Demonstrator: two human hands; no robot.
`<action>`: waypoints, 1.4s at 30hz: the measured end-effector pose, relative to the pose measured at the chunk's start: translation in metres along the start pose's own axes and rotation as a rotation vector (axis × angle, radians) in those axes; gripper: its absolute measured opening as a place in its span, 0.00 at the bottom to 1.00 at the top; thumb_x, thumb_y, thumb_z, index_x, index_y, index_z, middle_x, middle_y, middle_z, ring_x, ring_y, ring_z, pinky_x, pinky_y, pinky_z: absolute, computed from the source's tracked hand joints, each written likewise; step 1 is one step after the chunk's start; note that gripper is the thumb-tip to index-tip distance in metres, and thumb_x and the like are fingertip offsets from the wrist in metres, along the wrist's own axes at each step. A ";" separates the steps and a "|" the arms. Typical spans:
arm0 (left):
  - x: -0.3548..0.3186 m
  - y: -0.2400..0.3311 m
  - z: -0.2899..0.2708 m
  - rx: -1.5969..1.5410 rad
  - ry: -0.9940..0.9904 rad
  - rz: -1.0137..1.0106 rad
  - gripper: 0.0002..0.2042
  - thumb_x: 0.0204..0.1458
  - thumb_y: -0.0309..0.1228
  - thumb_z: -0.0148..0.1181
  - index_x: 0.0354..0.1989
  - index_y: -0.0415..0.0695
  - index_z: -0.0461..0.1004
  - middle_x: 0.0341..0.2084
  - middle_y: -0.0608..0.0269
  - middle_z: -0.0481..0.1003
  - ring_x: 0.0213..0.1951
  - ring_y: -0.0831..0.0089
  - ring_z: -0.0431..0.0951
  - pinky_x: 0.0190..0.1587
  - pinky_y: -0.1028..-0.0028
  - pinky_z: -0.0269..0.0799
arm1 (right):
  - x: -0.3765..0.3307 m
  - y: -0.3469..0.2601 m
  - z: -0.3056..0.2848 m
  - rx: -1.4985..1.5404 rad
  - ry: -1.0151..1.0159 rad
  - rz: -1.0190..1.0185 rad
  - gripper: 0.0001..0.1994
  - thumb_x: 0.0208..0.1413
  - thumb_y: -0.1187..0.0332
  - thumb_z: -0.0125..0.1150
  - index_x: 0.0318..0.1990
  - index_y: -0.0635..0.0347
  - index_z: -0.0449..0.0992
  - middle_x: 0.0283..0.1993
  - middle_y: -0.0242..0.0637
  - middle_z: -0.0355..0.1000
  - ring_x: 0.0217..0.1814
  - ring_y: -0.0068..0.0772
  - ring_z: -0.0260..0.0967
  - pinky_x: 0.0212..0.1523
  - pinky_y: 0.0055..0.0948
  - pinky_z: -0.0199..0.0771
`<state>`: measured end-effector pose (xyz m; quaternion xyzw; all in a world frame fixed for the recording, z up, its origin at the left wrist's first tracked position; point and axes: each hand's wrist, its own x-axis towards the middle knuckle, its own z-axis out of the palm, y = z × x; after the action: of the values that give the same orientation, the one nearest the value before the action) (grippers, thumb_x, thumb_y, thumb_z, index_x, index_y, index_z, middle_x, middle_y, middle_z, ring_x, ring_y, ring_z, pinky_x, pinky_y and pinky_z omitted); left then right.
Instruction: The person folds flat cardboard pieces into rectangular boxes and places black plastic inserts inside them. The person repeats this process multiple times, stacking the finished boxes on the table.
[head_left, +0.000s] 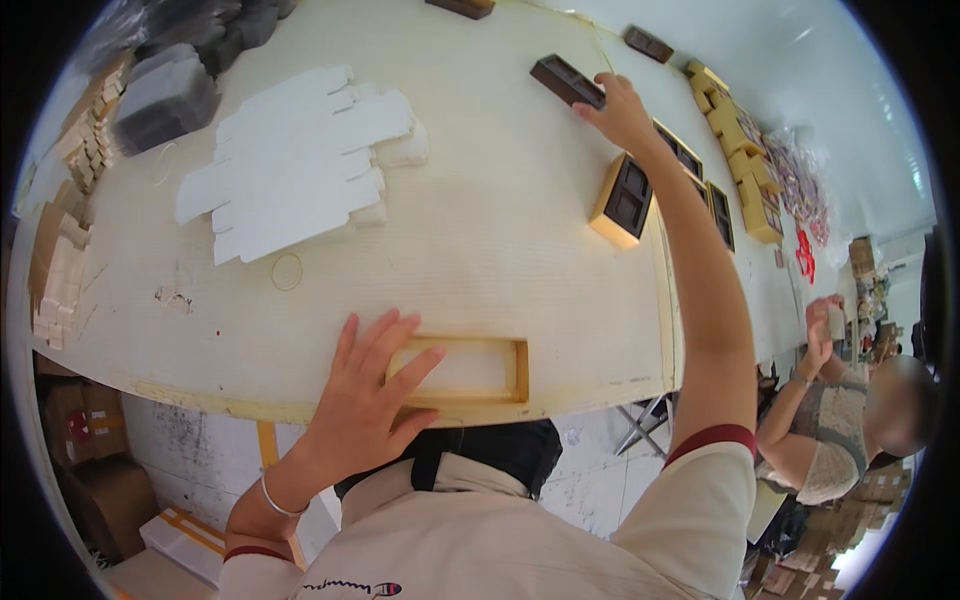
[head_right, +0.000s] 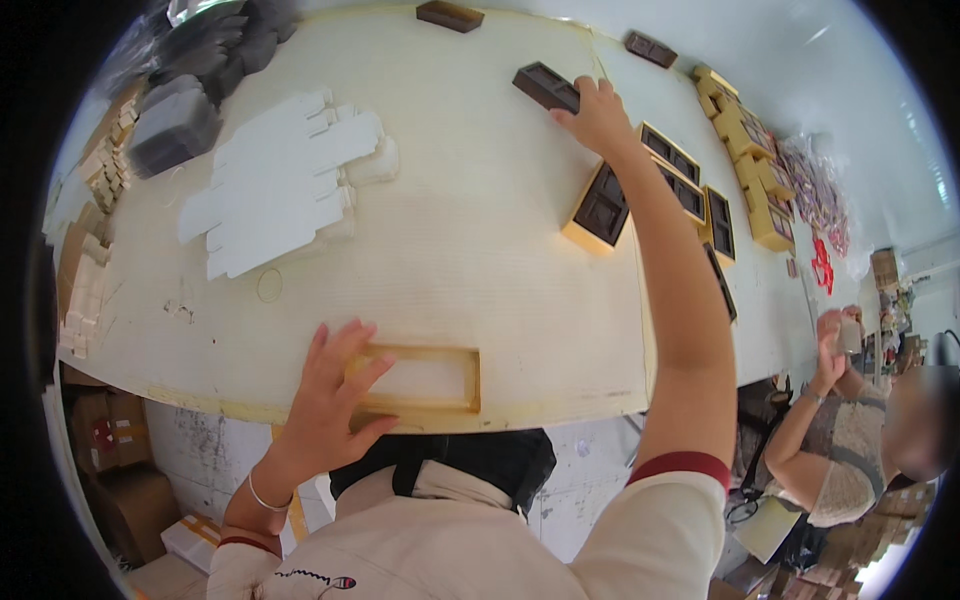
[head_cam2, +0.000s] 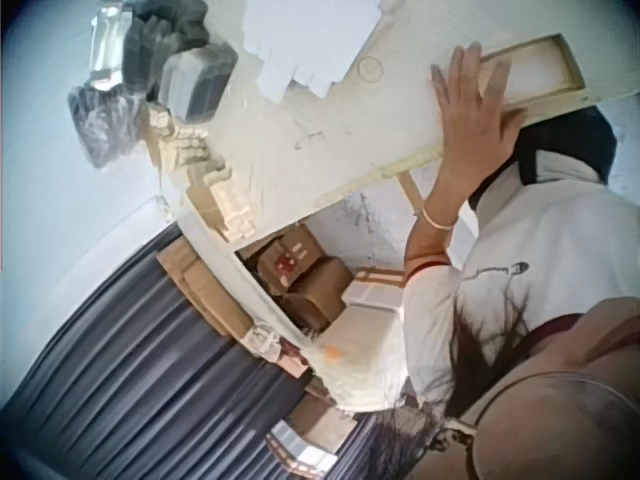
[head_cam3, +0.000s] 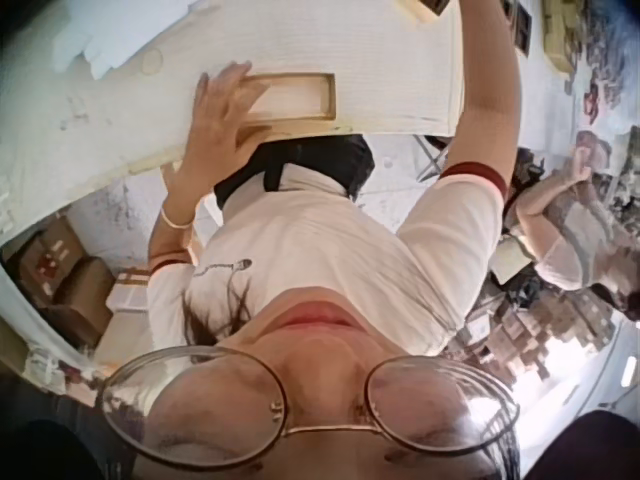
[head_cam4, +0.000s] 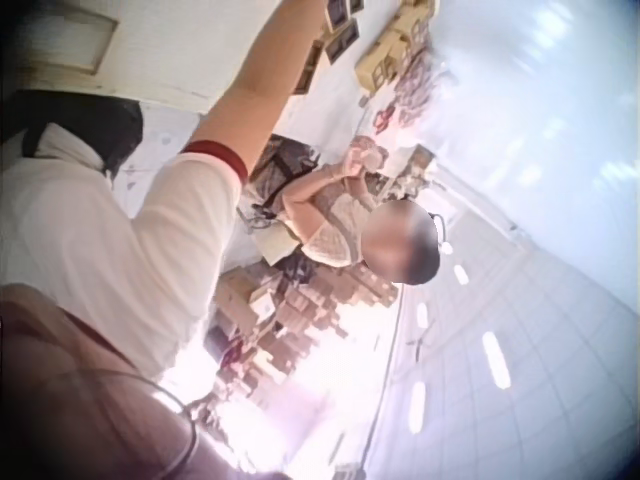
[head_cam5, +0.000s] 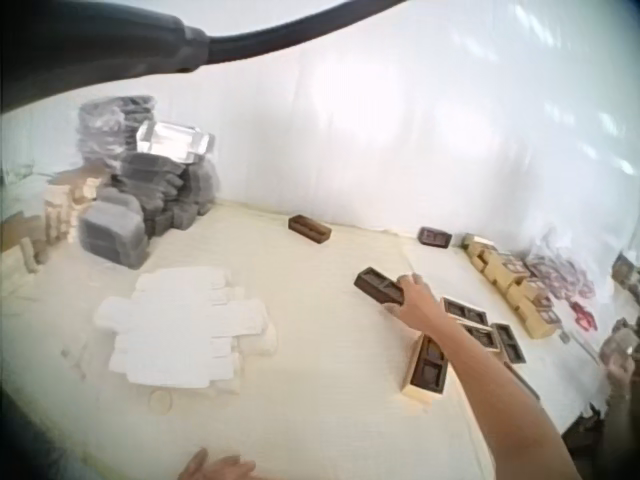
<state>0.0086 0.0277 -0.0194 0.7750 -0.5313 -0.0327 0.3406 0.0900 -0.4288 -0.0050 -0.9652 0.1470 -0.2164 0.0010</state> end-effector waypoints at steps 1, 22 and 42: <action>-0.001 -0.003 0.002 -0.004 -0.019 -0.007 0.33 0.37 0.32 0.71 0.56 0.50 0.66 0.56 0.56 0.61 0.59 0.54 0.62 0.62 0.42 0.51 | 0.009 0.006 0.015 -0.024 -0.047 0.052 0.27 0.49 0.54 0.65 0.52 0.60 0.67 0.49 0.48 0.70 0.53 0.49 0.68 0.51 0.43 0.70; 0.008 0.011 -0.011 -0.026 0.114 -0.079 0.45 0.39 0.53 0.69 0.64 0.43 0.57 0.58 0.53 0.64 0.60 0.50 0.60 0.62 0.53 0.51 | -0.186 -0.135 -0.160 1.070 -0.882 -0.066 0.37 0.61 0.40 0.41 0.59 0.71 0.65 0.57 0.46 0.67 0.56 0.34 0.66 0.56 0.29 0.62; 0.019 0.045 -0.014 -1.220 0.148 -0.335 0.11 0.53 0.32 0.65 0.35 0.35 0.76 0.26 0.66 0.76 0.29 0.83 0.73 0.31 0.82 0.69 | -0.224 -0.164 -0.149 0.988 -0.343 -0.188 0.26 0.61 0.56 0.51 0.61 0.66 0.64 0.36 0.42 0.64 0.37 0.35 0.61 0.40 0.27 0.62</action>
<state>-0.0135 0.0090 0.0230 0.5145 -0.2638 -0.3286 0.7468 -0.1189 -0.1989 0.0478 -0.8803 -0.0617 -0.0981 0.4601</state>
